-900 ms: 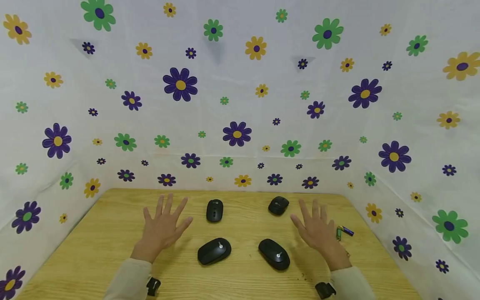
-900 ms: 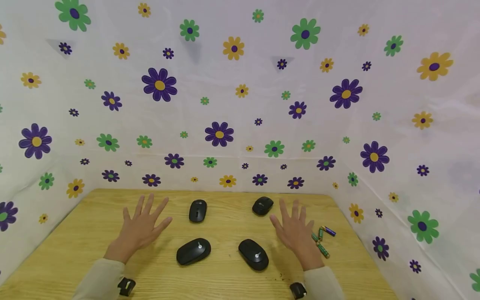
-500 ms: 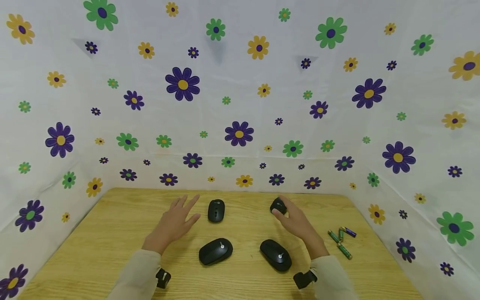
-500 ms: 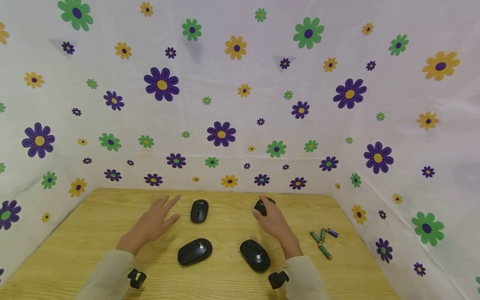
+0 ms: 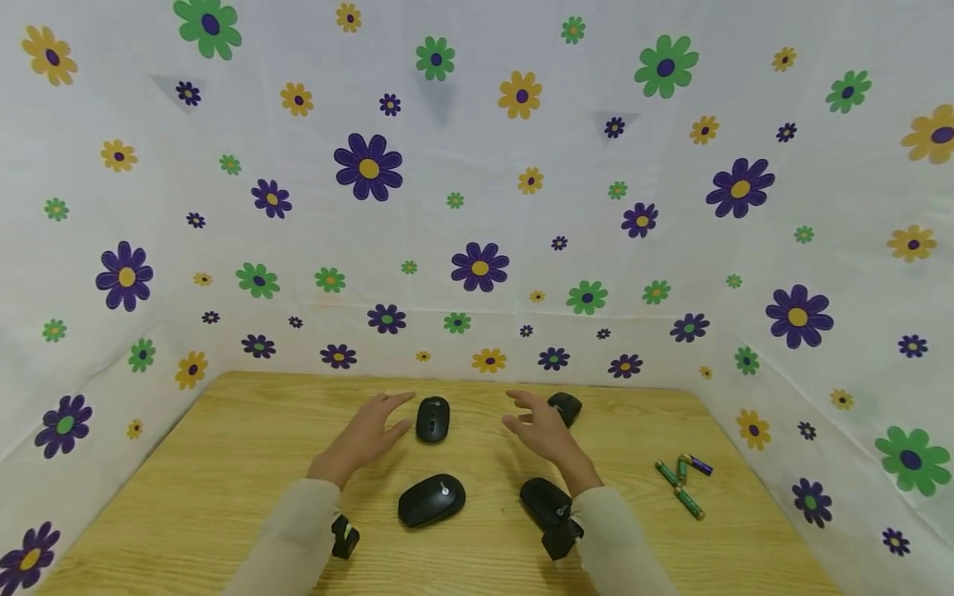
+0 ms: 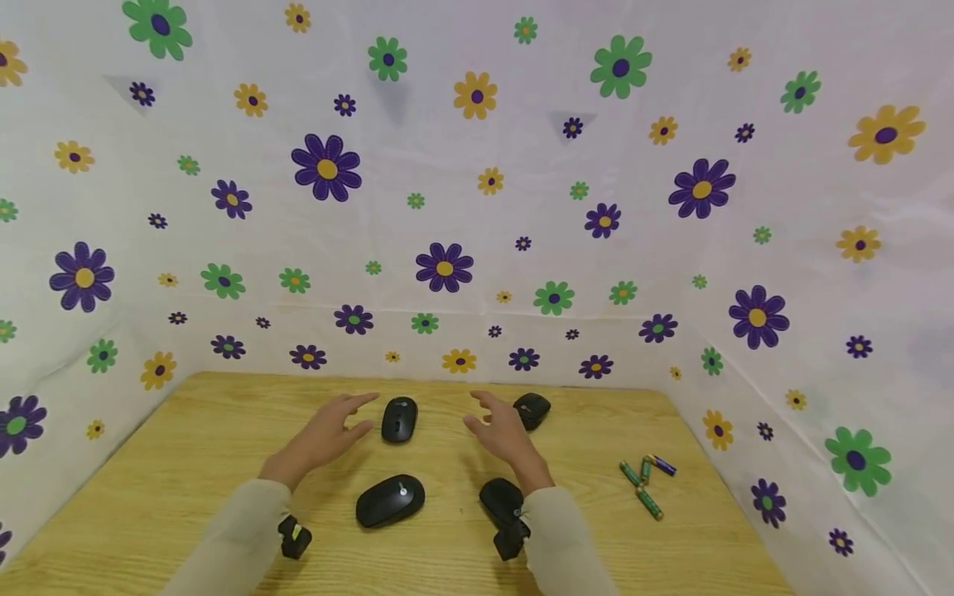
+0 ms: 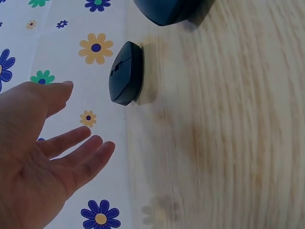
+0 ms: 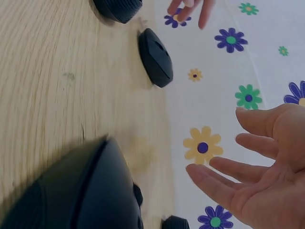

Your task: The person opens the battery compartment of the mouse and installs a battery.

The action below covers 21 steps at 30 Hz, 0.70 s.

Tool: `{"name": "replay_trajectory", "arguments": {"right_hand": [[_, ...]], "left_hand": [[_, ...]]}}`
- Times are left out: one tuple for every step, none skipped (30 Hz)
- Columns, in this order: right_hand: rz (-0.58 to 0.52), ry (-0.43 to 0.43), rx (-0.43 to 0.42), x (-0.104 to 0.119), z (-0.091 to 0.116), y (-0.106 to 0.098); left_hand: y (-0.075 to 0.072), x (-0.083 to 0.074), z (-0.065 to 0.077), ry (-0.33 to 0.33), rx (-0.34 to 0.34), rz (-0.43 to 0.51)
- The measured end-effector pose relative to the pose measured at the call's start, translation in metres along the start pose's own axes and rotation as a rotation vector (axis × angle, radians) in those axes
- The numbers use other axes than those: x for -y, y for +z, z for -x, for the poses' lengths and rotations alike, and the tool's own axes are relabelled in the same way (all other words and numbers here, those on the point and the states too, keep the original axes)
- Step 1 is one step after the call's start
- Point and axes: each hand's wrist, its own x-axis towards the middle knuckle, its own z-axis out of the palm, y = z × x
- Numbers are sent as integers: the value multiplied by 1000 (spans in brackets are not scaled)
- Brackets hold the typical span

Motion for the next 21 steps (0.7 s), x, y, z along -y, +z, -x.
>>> {"name": "replay_trajectory", "arguments": {"right_hand": [[-2,-5,0,1,-2,2],[-2,-11,1,2,-4,5],[1,-24,1,2,-6,7],[-2,-31,1,3,-8,10],[-2,-39,3,3,-10,12],[-5,-37,9,4,-12,14],[-6,-43,14,4,-14,17],[-10,-43,20,4,-16,19],[-15,-43,24,4,-18,21],[-26,-34,32,5,-20,23],[-32,-32,41,5,-21,25],[-38,-30,50,5,-23,26],[-47,-33,57,6,-24,28],[-56,-34,64,6,-26,30],[-58,-41,70,7,-28,32],[-62,-48,78,8,-29,33],[-66,-59,83,9,-30,35],[-67,-68,90,9,-32,36],[-67,-76,98,10,-33,38],[-71,-83,105,11,-35,40],[-72,-88,111,11,-36,42]], "left_hand": [[1,1,-2,-3,-2,13],[3,1,-3,2,-3,19],[4,2,-5,8,-4,24],[6,3,-7,12,-6,28],[7,3,-9,14,-6,33],[8,4,-10,13,-5,38],[10,4,-12,16,-3,37],[11,4,-14,15,1,37],[13,4,-15,10,2,37],[14,4,-17,5,5,39],[15,4,-18,-1,8,42],[16,4,-19,-10,11,49],[17,4,-21,-18,14,56],[18,4,-22,-28,17,66],[18,4,-23,-37,16,72],[19,4,-24,-46,16,81],[20,5,-25,-56,15,92],[20,5,-26,-66,15,103],[21,5,-27,-75,15,112],[22,6,-28,-85,14,123],[22,6,-29,-93,13,133]]}}
